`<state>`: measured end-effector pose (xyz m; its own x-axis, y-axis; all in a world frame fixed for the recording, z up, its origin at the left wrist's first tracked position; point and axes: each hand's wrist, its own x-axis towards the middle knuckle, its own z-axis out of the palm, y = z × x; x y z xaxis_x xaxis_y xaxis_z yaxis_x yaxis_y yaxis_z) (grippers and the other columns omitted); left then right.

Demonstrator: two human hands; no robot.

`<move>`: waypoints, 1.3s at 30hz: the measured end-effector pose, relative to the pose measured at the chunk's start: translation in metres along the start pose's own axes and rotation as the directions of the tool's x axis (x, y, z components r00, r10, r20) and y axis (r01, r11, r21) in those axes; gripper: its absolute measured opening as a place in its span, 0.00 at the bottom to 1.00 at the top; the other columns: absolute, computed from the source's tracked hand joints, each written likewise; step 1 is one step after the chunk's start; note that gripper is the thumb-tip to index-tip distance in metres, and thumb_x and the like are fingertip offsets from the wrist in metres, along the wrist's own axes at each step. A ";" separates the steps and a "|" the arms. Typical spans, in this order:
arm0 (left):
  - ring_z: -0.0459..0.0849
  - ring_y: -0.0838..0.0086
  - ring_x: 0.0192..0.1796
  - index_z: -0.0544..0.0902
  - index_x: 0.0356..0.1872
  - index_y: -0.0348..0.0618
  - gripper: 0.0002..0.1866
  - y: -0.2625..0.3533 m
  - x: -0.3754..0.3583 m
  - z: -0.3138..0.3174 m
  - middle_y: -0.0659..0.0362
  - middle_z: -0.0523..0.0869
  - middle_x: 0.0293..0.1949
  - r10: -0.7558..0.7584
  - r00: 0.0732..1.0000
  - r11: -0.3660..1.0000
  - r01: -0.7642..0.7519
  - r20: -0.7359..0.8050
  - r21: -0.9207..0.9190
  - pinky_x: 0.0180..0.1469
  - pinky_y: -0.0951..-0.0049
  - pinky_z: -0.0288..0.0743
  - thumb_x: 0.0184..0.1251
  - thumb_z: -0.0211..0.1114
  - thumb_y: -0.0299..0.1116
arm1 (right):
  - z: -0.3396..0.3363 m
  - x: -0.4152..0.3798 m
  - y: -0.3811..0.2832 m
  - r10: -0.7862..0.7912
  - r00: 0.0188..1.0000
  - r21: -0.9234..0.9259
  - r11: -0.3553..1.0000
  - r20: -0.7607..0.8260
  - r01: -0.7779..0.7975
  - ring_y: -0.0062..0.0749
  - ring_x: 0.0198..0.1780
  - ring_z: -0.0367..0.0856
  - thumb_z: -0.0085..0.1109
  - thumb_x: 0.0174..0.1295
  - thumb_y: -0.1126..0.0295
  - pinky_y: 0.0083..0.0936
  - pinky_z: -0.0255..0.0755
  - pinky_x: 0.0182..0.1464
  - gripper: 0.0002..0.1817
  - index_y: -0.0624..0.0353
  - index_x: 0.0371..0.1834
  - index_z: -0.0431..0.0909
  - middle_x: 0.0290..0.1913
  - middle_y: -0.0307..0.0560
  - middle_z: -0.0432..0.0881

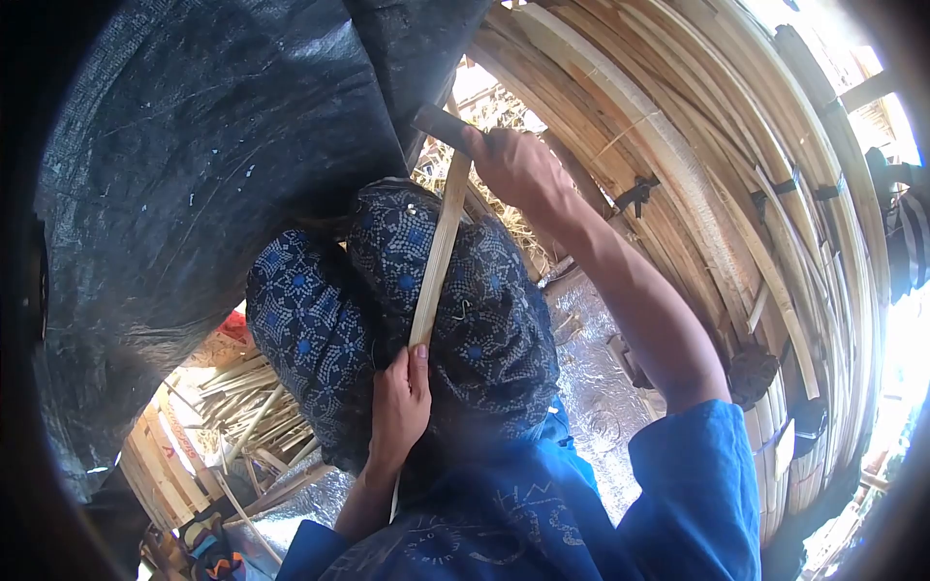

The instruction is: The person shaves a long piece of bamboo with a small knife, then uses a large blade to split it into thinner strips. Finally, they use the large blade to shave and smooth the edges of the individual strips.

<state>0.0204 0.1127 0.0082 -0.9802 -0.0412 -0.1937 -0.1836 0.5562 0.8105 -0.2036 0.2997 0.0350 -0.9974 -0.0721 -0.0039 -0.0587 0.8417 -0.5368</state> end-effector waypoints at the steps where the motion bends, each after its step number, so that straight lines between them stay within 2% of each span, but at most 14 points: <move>1: 0.78 0.47 0.21 0.77 0.31 0.32 0.15 -0.001 0.000 0.000 0.40 0.76 0.18 -0.002 1.000 1.000 0.002 0.006 0.001 0.21 0.59 0.64 0.75 0.54 0.34 | 0.001 0.003 0.004 -0.011 0.999 -0.013 1.000 0.037 0.011 0.39 0.19 0.77 0.37 0.73 0.44 0.43 0.71 0.28 0.35 0.66 0.24 0.79 0.16 0.54 0.76; 6: 0.79 0.46 0.22 0.77 0.30 0.34 0.15 0.001 0.001 0.000 0.41 0.77 0.17 0.009 1.000 1.000 -0.009 0.008 -0.006 0.20 0.58 0.64 0.75 0.54 0.35 | -0.002 0.003 0.011 -0.014 0.993 0.010 1.000 0.121 0.013 0.37 0.18 0.75 0.37 0.72 0.43 0.42 0.69 0.26 0.36 0.66 0.23 0.78 0.15 0.51 0.74; 8: 0.79 0.46 0.22 0.77 0.30 0.34 0.15 0.003 0.000 0.000 0.41 0.77 0.17 -0.006 1.000 1.000 0.006 0.011 -0.004 0.19 0.57 0.64 0.75 0.54 0.35 | -0.002 0.002 0.008 -0.030 0.995 -0.052 0.998 0.098 0.035 0.44 0.16 0.77 0.39 0.74 0.48 0.43 0.71 0.24 0.32 0.65 0.23 0.79 0.13 0.57 0.73; 15: 0.79 0.45 0.22 0.76 0.29 0.35 0.16 0.002 -0.001 0.000 0.40 0.77 0.17 -0.027 0.999 0.999 0.026 0.026 0.033 0.19 0.56 0.64 0.75 0.53 0.36 | 0.004 -0.005 0.015 -0.077 0.996 -0.037 0.996 0.055 0.079 0.49 0.19 0.79 0.38 0.74 0.47 0.44 0.73 0.27 0.33 0.65 0.24 0.80 0.14 0.57 0.75; 17: 0.79 0.46 0.22 0.76 0.29 0.35 0.16 0.004 -0.001 0.000 0.40 0.77 0.17 -0.018 1.000 0.999 0.018 0.014 0.030 0.19 0.57 0.64 0.75 0.53 0.36 | 0.004 -0.008 0.017 -0.096 0.994 0.009 0.995 0.055 0.095 0.36 0.17 0.73 0.38 0.73 0.47 0.40 0.68 0.25 0.34 0.67 0.21 0.77 0.13 0.51 0.72; 20: 0.80 0.46 0.22 0.76 0.29 0.35 0.16 0.003 -0.002 0.001 0.40 0.77 0.17 0.001 1.000 0.999 -0.001 0.001 0.036 0.19 0.57 0.65 0.75 0.53 0.35 | -0.002 -0.016 0.011 -0.026 0.993 -0.010 1.000 0.115 0.028 0.37 0.16 0.72 0.38 0.74 0.48 0.41 0.68 0.26 0.33 0.66 0.20 0.76 0.13 0.51 0.72; 27: 0.80 0.46 0.23 0.76 0.28 0.34 0.15 -0.001 -0.005 0.004 0.40 0.79 0.18 0.022 1.000 0.998 -0.023 0.009 0.051 0.19 0.56 0.67 0.74 0.53 0.34 | -0.006 -0.032 0.009 -0.057 0.996 0.038 0.998 0.064 0.055 0.34 0.15 0.70 0.37 0.75 0.49 0.41 0.67 0.24 0.33 0.63 0.18 0.74 0.11 0.48 0.69; 30: 0.80 0.45 0.23 0.76 0.28 0.34 0.15 -0.002 -0.006 0.005 0.40 0.79 0.18 0.038 0.999 0.996 -0.038 0.004 0.077 0.19 0.55 0.68 0.74 0.54 0.33 | -0.010 -0.040 0.008 -0.006 0.989 0.006 1.000 0.150 0.005 0.36 0.14 0.70 0.37 0.75 0.49 0.41 0.68 0.23 0.33 0.63 0.19 0.74 0.12 0.48 0.70; 32: 0.80 0.45 0.23 0.76 0.28 0.34 0.15 -0.002 -0.005 0.005 0.40 0.79 0.18 0.039 0.999 0.997 -0.039 0.004 0.067 0.19 0.55 0.68 0.74 0.54 0.33 | -0.005 -0.050 0.012 0.036 0.980 0.045 0.998 0.193 -0.046 0.49 0.17 0.75 0.40 0.75 0.50 0.44 0.69 0.24 0.30 0.65 0.24 0.75 0.15 0.60 0.74; 33: 0.80 0.45 0.23 0.76 0.27 0.33 0.15 -0.001 -0.005 0.005 0.40 0.79 0.18 0.039 0.999 0.998 -0.039 0.000 0.058 0.19 0.55 0.68 0.74 0.54 0.33 | -0.003 -0.055 0.013 0.037 0.980 0.042 0.998 0.194 -0.046 0.49 0.17 0.75 0.40 0.75 0.50 0.44 0.69 0.24 0.30 0.65 0.24 0.75 0.15 0.60 0.74; 35: 0.81 0.45 0.23 0.76 0.27 0.34 0.15 -0.001 -0.005 0.005 0.40 0.79 0.18 0.032 0.999 0.998 -0.032 0.007 0.057 0.20 0.55 0.68 0.74 0.54 0.33 | 0.000 -0.064 0.016 0.002 0.996 0.043 0.999 0.085 -0.005 0.50 0.17 0.75 0.41 0.74 0.50 0.45 0.69 0.24 0.30 0.65 0.23 0.75 0.15 0.60 0.74; 36: 0.81 0.45 0.23 0.76 0.27 0.34 0.15 -0.001 -0.006 0.005 0.40 0.79 0.19 0.022 1.000 0.998 -0.023 0.015 0.058 0.20 0.55 0.68 0.74 0.54 0.33 | -0.005 -0.067 0.011 0.029 0.991 0.052 0.998 0.131 -0.036 0.51 0.19 0.76 0.42 0.74 0.49 0.45 0.69 0.26 0.30 0.65 0.24 0.76 0.16 0.61 0.75; 39: 0.81 0.45 0.24 0.76 0.28 0.34 0.15 -0.004 -0.007 0.006 0.40 0.79 0.19 0.040 0.999 0.997 -0.041 0.017 0.069 0.20 0.55 0.68 0.74 0.54 0.33 | -0.005 -0.071 0.016 0.001 0.994 0.045 0.999 0.109 -0.006 0.52 0.19 0.76 0.41 0.74 0.49 0.45 0.69 0.26 0.31 0.65 0.24 0.76 0.17 0.61 0.75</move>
<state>0.0281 0.1153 0.0028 -0.9853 -0.0049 -0.1708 -0.1379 0.6134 0.7777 -0.1336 0.3209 0.0308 -0.9869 -0.1293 -0.0961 -0.0511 0.8172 -0.5741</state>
